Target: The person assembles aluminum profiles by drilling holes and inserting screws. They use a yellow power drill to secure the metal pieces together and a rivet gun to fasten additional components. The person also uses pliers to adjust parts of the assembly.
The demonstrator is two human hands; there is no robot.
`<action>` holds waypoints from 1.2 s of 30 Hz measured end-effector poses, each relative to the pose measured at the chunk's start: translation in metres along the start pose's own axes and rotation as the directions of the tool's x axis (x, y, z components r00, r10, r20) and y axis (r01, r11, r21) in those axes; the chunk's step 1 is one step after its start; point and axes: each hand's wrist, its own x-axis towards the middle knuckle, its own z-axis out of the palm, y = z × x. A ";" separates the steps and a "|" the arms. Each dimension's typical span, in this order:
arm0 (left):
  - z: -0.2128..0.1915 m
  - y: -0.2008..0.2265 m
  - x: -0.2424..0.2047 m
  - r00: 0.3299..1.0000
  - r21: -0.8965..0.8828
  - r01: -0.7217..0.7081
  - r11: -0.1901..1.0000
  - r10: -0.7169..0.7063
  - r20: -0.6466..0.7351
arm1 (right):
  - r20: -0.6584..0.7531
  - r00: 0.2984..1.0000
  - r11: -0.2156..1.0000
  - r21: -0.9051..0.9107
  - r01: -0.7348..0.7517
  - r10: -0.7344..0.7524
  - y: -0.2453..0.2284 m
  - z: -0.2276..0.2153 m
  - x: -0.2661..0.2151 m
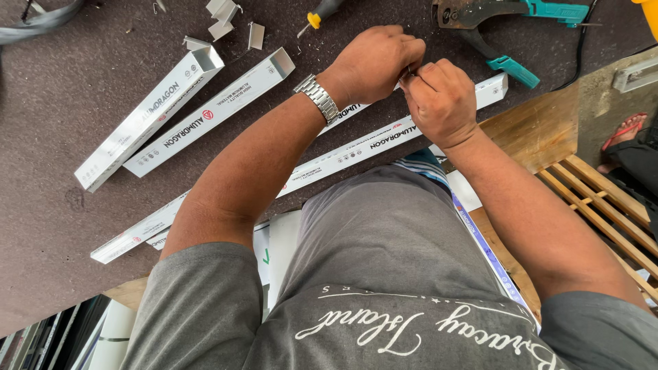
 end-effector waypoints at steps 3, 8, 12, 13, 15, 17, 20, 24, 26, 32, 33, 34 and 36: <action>-0.003 -0.001 0.000 1.000 -0.005 -0.029 1.000 0.029 -0.001 | 0.000 0.997 0.992 0.093 -0.082 0.082 0.008 -0.009 -0.006; 0.001 0.001 -0.006 0.999 0.041 -0.035 0.999 0.034 0.021 | 0.080 0.936 0.921 -0.222 -0.319 0.344 0.057 -0.036 -0.016; -0.011 0.000 0.006 0.999 0.046 -0.029 0.999 0.030 -0.024 | 0.159 0.957 0.921 -0.347 -0.177 0.244 0.097 -0.037 -0.011; -0.011 0.000 0.005 0.999 0.051 -0.011 0.999 0.013 -0.034 | 0.159 0.969 0.935 -0.331 -0.126 0.187 0.102 -0.036 -0.015; -0.012 -0.005 0.008 0.995 -0.011 0.025 1.000 -0.026 -0.095 | 0.177 0.969 0.946 -0.304 -0.115 0.174 0.110 -0.039 -0.026; -0.013 -0.012 0.013 0.989 -0.046 0.063 0.997 -0.069 -0.130 | 0.169 0.974 0.951 -0.294 -0.098 0.152 0.117 -0.052 -0.036; -0.008 -0.018 0.017 0.980 -0.060 0.111 0.992 -0.120 -0.156 | 0.143 0.959 0.959 -0.179 -0.220 0.247 0.113 -0.088 -0.051; -0.010 -0.020 0.019 0.966 -0.039 0.037 0.999 -0.046 -0.255 | 0.124 0.820 0.710 0.440 -0.550 0.558 0.064 -0.151 -0.068; -0.009 -0.020 0.019 0.957 -0.020 0.002 1.000 -0.008 -0.290 | 0.206 0.738 0.591 0.478 -0.649 0.643 0.038 -0.174 -0.074; -0.008 -0.025 0.018 0.959 -0.018 0.019 1.000 -0.023 -0.282 | 0.675 0.348 0.635 -0.232 -0.737 0.651 0.020 -0.183 -0.071; -0.007 -0.025 0.017 0.955 -0.015 0.011 1.000 -0.015 -0.295 | 0.632 0.396 0.626 -0.186 -0.757 0.666 0.011 -0.174 -0.073; -0.005 -0.024 0.016 0.951 -0.012 0.004 1.000 -0.007 -0.309 | 0.586 0.439 0.618 -0.139 -0.774 0.681 0.002 -0.165 -0.074; -0.006 -0.025 0.015 0.946 -0.001 -0.024 1.000 0.023 -0.324 | 0.529 0.376 0.480 -0.069 -0.875 0.761 -0.006 -0.140 -0.067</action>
